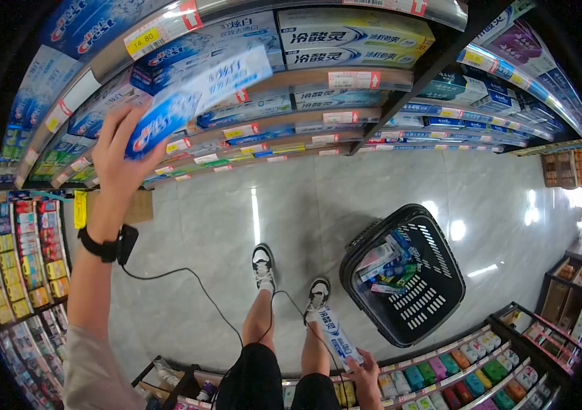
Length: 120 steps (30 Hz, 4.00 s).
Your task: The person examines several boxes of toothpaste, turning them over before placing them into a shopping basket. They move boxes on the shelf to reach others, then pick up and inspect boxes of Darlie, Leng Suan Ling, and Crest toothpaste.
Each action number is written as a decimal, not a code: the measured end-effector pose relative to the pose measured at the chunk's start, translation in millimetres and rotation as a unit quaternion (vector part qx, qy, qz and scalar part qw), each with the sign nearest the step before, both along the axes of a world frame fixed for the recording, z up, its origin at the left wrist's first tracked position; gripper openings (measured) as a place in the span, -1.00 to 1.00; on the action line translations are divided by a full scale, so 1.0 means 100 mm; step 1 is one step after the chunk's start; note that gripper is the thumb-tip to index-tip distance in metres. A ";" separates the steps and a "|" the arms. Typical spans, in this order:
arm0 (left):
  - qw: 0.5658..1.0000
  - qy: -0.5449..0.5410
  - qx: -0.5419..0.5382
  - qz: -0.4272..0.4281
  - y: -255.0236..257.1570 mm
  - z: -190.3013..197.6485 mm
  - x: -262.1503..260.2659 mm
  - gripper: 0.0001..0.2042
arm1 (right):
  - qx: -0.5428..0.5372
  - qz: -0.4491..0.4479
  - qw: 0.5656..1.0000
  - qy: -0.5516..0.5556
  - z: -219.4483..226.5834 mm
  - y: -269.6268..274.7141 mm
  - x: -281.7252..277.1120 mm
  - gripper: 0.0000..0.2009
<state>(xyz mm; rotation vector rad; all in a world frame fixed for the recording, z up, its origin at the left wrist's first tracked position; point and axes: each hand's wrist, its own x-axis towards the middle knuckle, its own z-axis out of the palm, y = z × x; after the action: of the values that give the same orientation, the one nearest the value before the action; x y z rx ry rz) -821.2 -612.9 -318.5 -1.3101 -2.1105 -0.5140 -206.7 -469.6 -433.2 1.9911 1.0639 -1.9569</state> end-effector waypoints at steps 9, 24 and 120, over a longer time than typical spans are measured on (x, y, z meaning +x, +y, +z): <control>0.996 -0.079 -0.003 -0.049 -0.29 -0.16 0.26 -0.43 | 0.002 0.031 0.999 -0.016 -0.04 0.11 -0.13 -0.48; 0.996 -0.075 -0.017 -0.052 -0.22 -0.17 0.18 -0.46 | 0.015 0.018 0.999 -0.043 -0.06 0.22 -0.25 -0.50; 0.871 -0.450 0.129 0.147 -1.91 2.79 2.06 -0.39 | 0.287 0.416 0.858 -0.093 0.47 1.31 1.03 -0.37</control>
<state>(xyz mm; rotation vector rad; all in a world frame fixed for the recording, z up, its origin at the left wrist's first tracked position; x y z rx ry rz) -615.0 -803.9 -39.8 -0.5913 -2.7539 -1.4179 -103.6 -338.4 -386.0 1.4257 2.1511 -1.0312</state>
